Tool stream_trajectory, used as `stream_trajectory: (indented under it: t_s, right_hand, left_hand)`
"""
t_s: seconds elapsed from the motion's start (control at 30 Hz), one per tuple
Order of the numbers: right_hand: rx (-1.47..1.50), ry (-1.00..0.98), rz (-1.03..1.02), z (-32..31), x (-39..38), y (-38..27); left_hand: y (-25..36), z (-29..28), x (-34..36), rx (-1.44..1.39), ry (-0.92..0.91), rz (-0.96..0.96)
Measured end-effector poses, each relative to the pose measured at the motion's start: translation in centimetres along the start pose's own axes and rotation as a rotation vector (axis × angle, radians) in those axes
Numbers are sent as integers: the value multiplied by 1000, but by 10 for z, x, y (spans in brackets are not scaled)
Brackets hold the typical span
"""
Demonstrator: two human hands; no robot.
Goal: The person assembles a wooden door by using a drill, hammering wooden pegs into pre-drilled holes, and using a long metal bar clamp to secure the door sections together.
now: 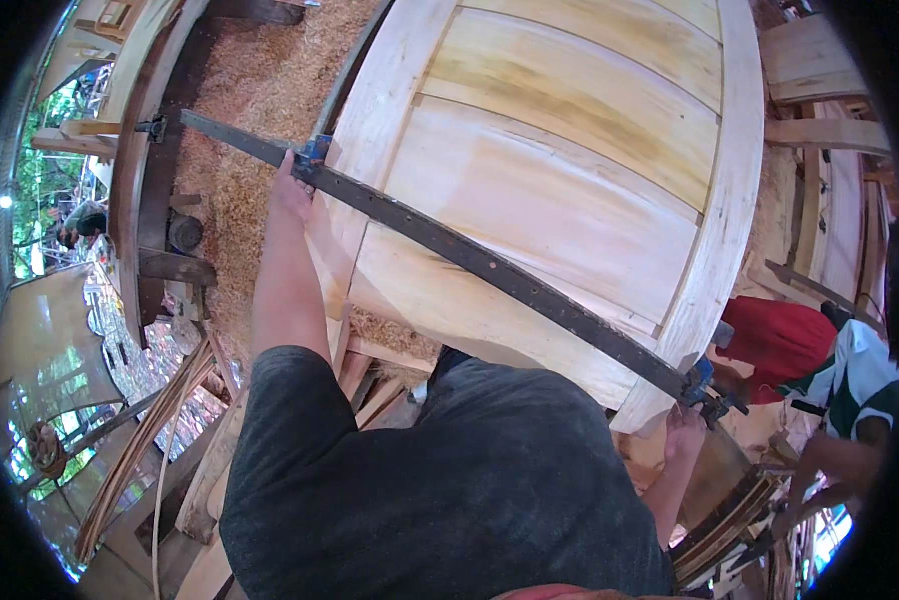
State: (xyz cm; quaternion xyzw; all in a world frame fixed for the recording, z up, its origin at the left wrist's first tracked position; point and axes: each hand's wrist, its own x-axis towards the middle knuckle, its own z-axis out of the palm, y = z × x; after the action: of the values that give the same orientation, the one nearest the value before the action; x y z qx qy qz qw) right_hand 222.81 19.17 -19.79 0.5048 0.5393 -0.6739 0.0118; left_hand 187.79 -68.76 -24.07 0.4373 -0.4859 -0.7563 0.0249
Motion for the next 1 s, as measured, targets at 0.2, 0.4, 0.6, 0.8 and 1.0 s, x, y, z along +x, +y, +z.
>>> stream_trajectory:
  t_s: [0.2, 0.4, 0.6, 0.8, 1.0]
  right_hand:
    - [356, 67, -38, 11, -2, -7]
    - [240, 215, -152, 65, -10, -83]
    - [2, 384, -149, 86, 15, -142]
    - [-333, 502, -19, 82, 25, -158]
    - [-626, 532, -74, 102, 20, -155]
  left_hand:
    - [-8, 2, 23, -109, -85, -32]
    - [16, -30, 23, 172, 138, -4]
    - [23, 21, -24, 585, 342, 106]
    - [28, 2, -22, 1143, 310, 113]
    - [21, -58, 15, 1264, 311, 117]
